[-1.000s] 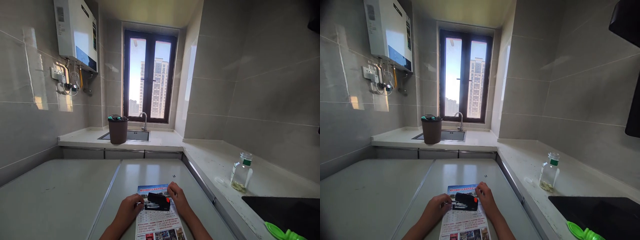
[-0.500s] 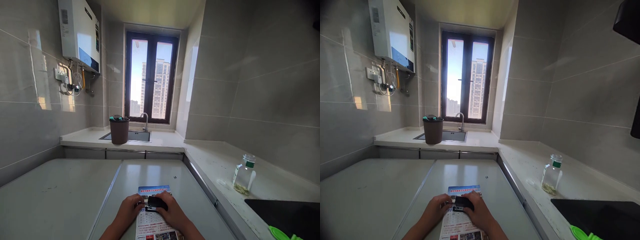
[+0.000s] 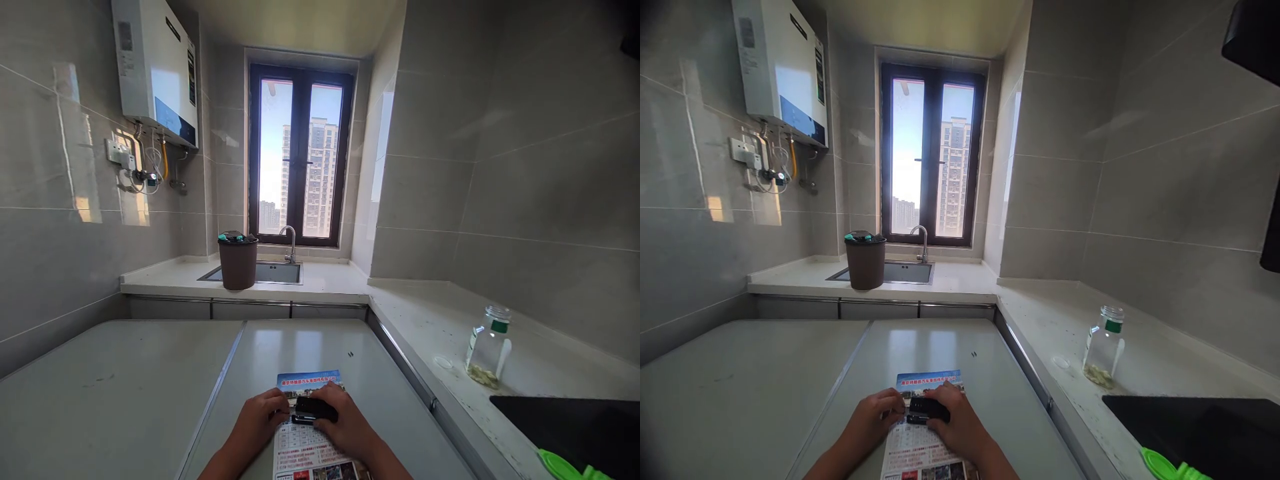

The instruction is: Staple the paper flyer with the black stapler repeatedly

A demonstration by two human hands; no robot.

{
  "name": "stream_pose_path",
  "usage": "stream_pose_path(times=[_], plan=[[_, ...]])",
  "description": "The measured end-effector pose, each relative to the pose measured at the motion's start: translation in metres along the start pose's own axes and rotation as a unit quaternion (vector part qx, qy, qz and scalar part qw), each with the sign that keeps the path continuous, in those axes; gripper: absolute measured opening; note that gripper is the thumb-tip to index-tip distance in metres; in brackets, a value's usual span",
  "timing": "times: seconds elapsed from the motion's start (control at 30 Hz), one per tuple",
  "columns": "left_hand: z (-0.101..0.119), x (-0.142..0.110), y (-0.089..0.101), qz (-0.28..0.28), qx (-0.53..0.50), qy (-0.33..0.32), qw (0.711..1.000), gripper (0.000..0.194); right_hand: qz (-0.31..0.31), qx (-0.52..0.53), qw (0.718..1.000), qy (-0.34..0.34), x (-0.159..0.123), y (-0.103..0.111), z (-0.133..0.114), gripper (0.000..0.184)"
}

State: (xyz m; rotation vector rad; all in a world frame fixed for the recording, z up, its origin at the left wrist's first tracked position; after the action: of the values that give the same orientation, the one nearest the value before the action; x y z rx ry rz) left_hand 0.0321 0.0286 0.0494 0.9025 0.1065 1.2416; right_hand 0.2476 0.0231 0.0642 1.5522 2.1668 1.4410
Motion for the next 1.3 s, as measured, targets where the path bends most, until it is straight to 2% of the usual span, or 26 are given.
stream_pose_path(times=[0.33, 0.67, 0.87, 1.07, 1.3], plan=[[0.004, -0.004, -0.002, -0.003, 0.031, -0.029, 0.999, 0.020, -0.018, 0.006, 1.000, -0.020, 0.001, 0.001, 0.002, 0.048], [0.003, -0.005, -0.011, -0.022, 0.025, -0.044, 0.998, 0.021, -0.012, 0.013, 1.000, -0.010, 0.000, 0.004, -0.005, 0.051], [0.009, -0.005, -0.010, -0.029, 0.018, -0.036, 0.999, 0.022, -0.004, 0.009, 1.000, 0.001, 0.000, -0.001, 0.002, 0.051], [0.006, -0.003, -0.005, 0.020, 0.012, -0.024, 0.999, 0.019, -0.013, 0.001, 1.000, -0.002, 0.000, 0.000, 0.001, 0.048], [0.004, -0.001, -0.004, 0.004, 0.000, 0.008, 1.000, 0.019, -0.014, 0.002, 1.000, 0.000, 0.000, 0.003, -0.003, 0.050]])
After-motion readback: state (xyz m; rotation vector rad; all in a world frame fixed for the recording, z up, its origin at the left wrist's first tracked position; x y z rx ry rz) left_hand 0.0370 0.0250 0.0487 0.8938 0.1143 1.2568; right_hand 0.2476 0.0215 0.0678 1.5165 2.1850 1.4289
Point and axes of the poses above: each hand's wrist, its own x-axis towards the middle knuckle, its own y-axis out of the back of the hand, z = x × y, the point moved 6 cm from there along x, towards the middle knuckle, and after that the axes turned 11 degrees about -x, right-handed, at the moved point
